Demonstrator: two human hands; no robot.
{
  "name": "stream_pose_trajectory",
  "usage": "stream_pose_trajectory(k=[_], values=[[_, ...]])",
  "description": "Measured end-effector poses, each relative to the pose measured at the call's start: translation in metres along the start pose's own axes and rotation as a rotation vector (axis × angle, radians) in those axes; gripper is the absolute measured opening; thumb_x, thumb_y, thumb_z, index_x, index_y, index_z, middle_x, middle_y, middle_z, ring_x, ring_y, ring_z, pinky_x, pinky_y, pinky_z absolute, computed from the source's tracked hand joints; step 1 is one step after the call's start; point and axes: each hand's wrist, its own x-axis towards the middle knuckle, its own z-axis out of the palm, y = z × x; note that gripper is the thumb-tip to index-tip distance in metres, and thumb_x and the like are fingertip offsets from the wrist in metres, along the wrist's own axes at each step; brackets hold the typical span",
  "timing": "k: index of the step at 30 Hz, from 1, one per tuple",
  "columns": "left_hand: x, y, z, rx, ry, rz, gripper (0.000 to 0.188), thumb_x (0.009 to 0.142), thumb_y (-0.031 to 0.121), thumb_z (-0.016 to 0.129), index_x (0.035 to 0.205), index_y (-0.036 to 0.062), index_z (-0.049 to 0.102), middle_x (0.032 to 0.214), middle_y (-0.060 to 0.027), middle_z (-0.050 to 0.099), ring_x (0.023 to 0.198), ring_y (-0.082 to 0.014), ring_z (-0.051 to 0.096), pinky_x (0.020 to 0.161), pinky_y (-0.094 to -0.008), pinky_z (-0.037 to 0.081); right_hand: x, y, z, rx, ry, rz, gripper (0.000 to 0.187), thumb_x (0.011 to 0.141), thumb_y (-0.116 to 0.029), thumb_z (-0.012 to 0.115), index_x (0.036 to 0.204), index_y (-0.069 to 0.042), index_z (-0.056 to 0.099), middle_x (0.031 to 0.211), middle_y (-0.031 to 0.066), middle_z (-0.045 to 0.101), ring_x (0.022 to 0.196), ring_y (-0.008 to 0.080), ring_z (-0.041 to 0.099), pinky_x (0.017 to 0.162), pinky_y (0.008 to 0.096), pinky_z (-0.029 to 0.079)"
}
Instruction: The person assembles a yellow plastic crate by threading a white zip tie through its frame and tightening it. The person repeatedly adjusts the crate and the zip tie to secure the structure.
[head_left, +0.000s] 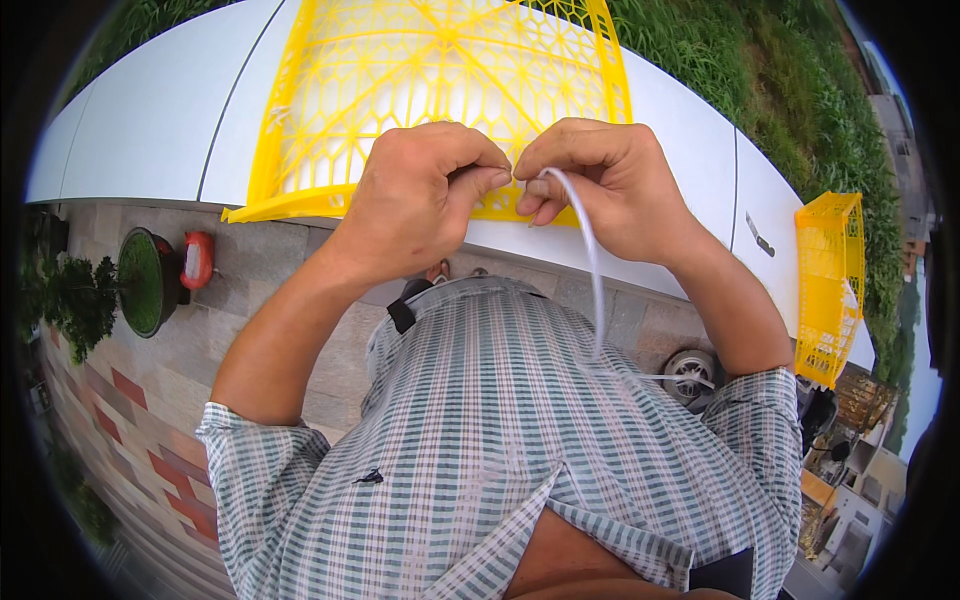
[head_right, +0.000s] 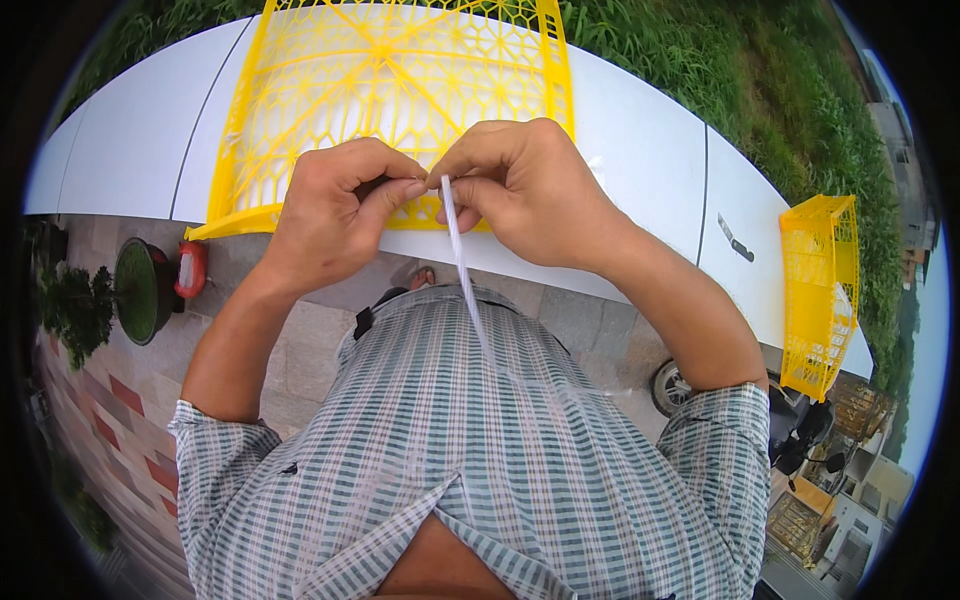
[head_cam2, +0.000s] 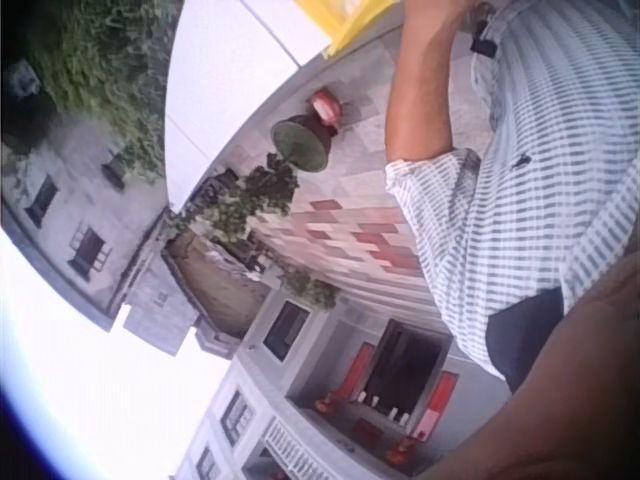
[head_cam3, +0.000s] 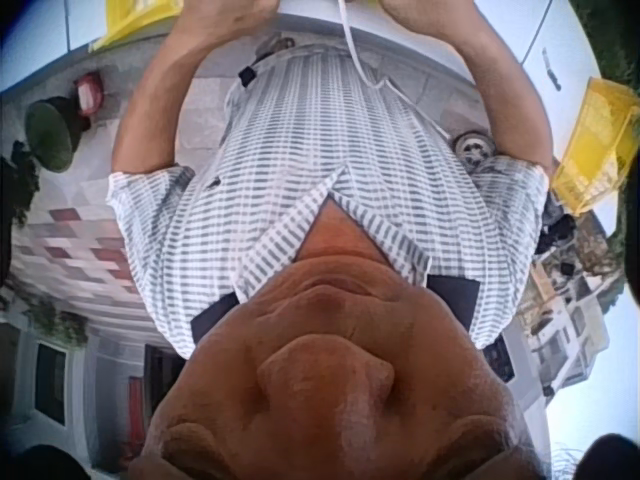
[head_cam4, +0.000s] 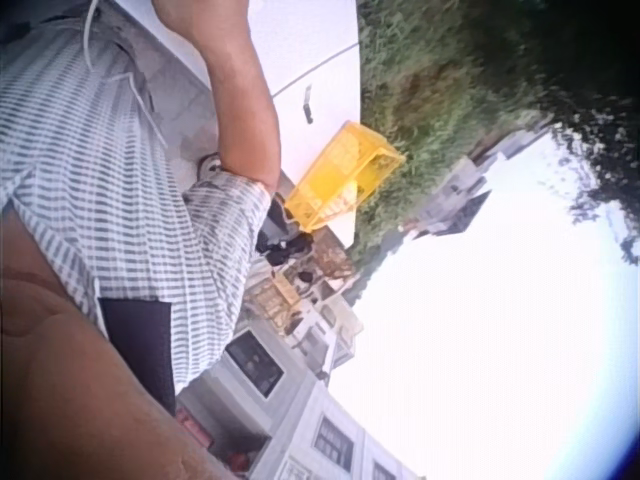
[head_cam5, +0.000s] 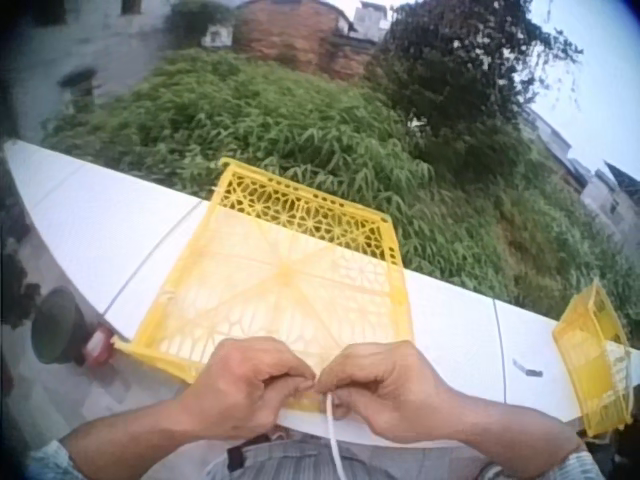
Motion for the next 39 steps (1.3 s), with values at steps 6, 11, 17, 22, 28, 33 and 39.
stream_pose_trajectory(k=[6,11,17,22,28,33,39], values=[[-0.003,0.003,-0.004,0.033,0.014,-0.007,0.004,0.087,-0.001,0.075,0.089,-0.0006,0.071,0.081,-0.0142,0.070,0.073,-0.0299,0.068,0.067,-0.0389,0.054,0.007,-0.004,0.019,0.131,0.132,0.185,0.009,0.097,0.002,0.067,0.101,0.008,0.071,0.084,0.0108,0.074,0.073,0.0123,0.071,0.067,0.0272,0.062],[-0.003,0.005,-0.003,-0.014,0.062,0.028,0.004,0.088,-0.003,0.074,0.090,-0.0006,0.071,0.083,-0.0131,0.071,0.075,-0.0275,0.068,0.068,-0.0367,0.054,0.011,-0.002,0.017,0.153,0.134,0.234,0.009,0.096,0.001,0.069,0.101,0.008,0.070,0.083,0.0101,0.073,0.071,0.0110,0.069,0.064,0.0269,0.060],[-0.004,0.000,0.002,-0.022,0.126,0.102,0.009,0.088,-0.006,0.074,0.094,0.0009,0.074,0.091,-0.0124,0.074,0.079,-0.0239,0.070,0.067,-0.0354,0.056,0.014,0.002,0.017,0.059,0.054,0.192,0.011,0.092,0.002,0.070,0.102,0.008,0.072,0.082,0.0097,0.073,0.071,0.0112,0.068,0.065,0.0269,0.057],[-0.002,0.001,0.006,-0.019,0.110,0.088,0.008,0.087,-0.004,0.077,0.093,0.0014,0.075,0.085,-0.0108,0.073,0.076,-0.0226,0.071,0.066,-0.0337,0.056,0.013,0.005,0.017,0.004,0.032,0.107,0.008,0.090,0.001,0.071,0.095,0.007,0.073,0.081,0.0093,0.074,0.071,0.0131,0.068,0.067,0.0290,0.057],[-0.001,0.001,0.003,-0.002,0.102,0.086,0.008,0.086,-0.002,0.079,0.093,0.0010,0.077,0.081,-0.0105,0.072,0.070,-0.0219,0.069,0.063,-0.0329,0.054,0.017,0.012,0.013,0.051,0.014,0.102,0.009,0.089,-0.001,0.073,0.094,0.006,0.073,0.080,0.0083,0.073,0.074,0.0121,0.069,0.068,0.0288,0.057],[-0.002,0.003,-0.001,0.016,0.098,0.074,0.007,0.085,0.000,0.080,0.091,0.0012,0.078,0.077,-0.0103,0.071,0.068,-0.0206,0.067,0.061,-0.0328,0.052,0.019,0.007,0.011,0.012,-0.058,0.079,0.009,0.093,-0.001,0.073,0.101,0.003,0.072,0.088,0.0039,0.073,0.078,0.0066,0.067,0.070,0.0228,0.056],[0.000,0.005,0.000,0.026,0.121,0.077,0.006,0.085,0.000,0.081,0.091,0.0021,0.079,0.076,-0.0093,0.070,0.066,-0.0197,0.065,0.060,-0.0324,0.052,0.019,0.009,0.017,-0.021,-0.008,0.056,0.012,0.088,-0.003,0.077,0.096,0.004,0.073,0.081,0.0077,0.073,0.077,0.0122,0.070,0.070,0.0281,0.058]])
